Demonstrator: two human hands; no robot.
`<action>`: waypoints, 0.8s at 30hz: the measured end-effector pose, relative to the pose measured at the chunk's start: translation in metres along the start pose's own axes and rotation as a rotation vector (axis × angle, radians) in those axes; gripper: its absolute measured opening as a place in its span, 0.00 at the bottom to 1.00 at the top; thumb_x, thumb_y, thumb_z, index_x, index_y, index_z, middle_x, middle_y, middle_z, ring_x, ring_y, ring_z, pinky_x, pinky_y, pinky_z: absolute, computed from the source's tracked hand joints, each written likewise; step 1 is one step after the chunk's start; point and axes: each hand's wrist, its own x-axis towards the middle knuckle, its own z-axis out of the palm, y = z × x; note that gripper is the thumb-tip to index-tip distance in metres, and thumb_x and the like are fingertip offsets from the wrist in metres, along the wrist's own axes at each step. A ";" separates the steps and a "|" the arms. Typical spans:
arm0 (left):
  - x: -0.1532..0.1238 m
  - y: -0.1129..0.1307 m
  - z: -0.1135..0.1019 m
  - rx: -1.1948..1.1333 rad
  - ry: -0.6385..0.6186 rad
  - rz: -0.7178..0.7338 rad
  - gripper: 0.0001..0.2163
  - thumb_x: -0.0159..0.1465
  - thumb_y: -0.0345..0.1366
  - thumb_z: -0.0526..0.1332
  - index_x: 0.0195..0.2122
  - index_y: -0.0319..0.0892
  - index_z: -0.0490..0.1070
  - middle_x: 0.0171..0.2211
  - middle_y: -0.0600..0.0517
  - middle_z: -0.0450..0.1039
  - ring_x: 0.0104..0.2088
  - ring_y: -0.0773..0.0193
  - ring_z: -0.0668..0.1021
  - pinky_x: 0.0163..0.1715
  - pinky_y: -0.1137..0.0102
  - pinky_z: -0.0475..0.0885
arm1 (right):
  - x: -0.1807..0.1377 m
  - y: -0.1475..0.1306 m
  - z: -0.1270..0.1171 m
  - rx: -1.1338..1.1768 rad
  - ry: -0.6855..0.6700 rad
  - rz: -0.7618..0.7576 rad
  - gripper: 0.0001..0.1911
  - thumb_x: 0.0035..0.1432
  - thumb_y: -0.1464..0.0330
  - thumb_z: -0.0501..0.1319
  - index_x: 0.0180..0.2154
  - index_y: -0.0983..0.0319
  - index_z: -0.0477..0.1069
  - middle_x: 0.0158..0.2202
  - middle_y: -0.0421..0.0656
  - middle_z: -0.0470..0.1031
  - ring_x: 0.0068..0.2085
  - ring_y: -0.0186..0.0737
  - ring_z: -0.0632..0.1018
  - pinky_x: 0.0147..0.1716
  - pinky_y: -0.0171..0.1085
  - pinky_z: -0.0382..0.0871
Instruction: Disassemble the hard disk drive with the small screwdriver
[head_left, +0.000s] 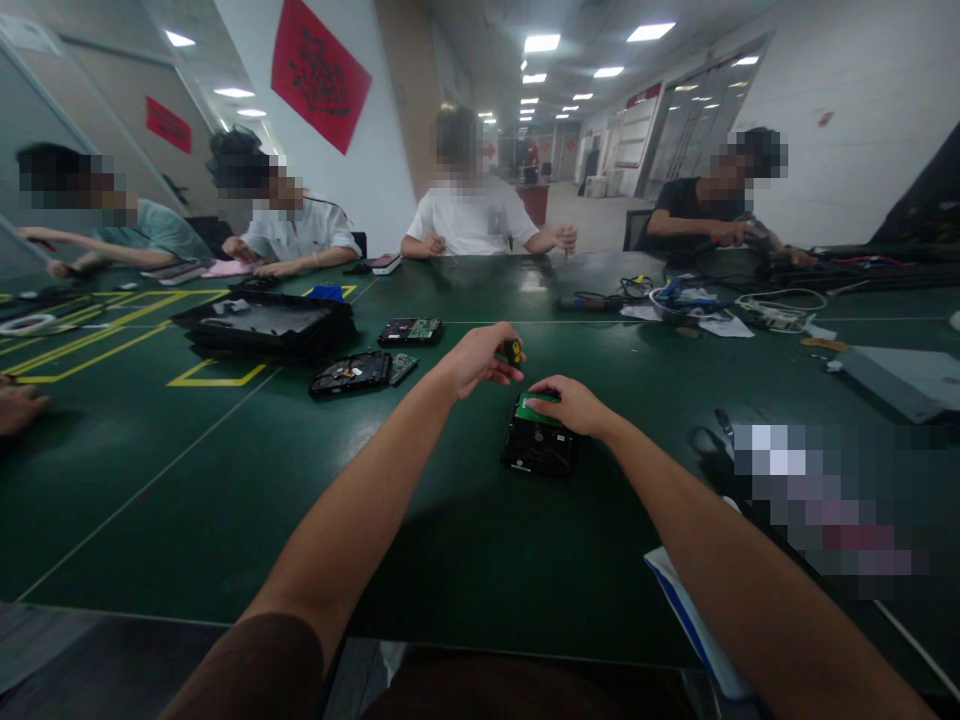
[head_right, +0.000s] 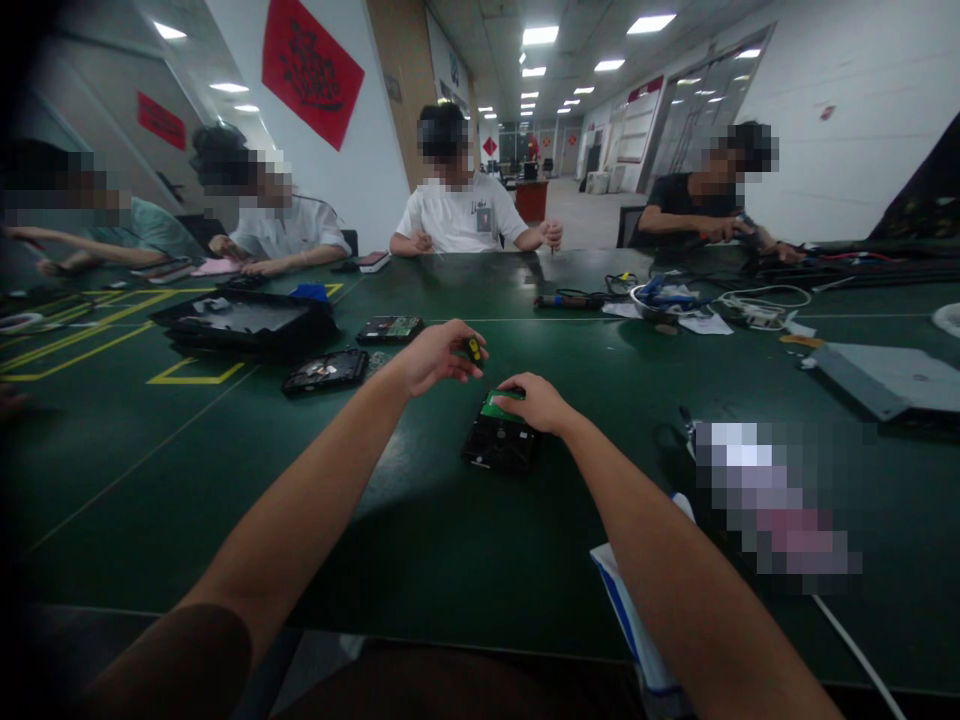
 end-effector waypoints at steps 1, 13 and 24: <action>0.000 0.000 0.001 -0.008 0.001 0.003 0.11 0.63 0.42 0.59 0.38 0.39 0.72 0.41 0.42 0.80 0.28 0.61 0.81 0.25 0.69 0.72 | 0.000 0.000 0.000 -0.001 0.000 0.000 0.19 0.64 0.56 0.67 0.52 0.59 0.80 0.54 0.50 0.80 0.52 0.50 0.80 0.51 0.46 0.74; -0.001 -0.001 0.007 -0.032 -0.083 -0.004 0.12 0.64 0.42 0.59 0.42 0.39 0.73 0.41 0.43 0.79 0.26 0.64 0.79 0.24 0.71 0.69 | 0.001 0.003 0.002 -0.012 0.027 -0.034 0.18 0.63 0.56 0.68 0.51 0.58 0.81 0.51 0.48 0.81 0.51 0.49 0.80 0.52 0.45 0.73; -0.001 0.001 0.003 0.033 -0.036 0.002 0.15 0.65 0.42 0.56 0.41 0.37 0.76 0.37 0.44 0.77 0.28 0.65 0.79 0.26 0.71 0.70 | 0.000 0.000 0.001 -0.003 0.023 -0.024 0.18 0.63 0.56 0.68 0.51 0.58 0.80 0.52 0.48 0.81 0.51 0.49 0.80 0.51 0.46 0.74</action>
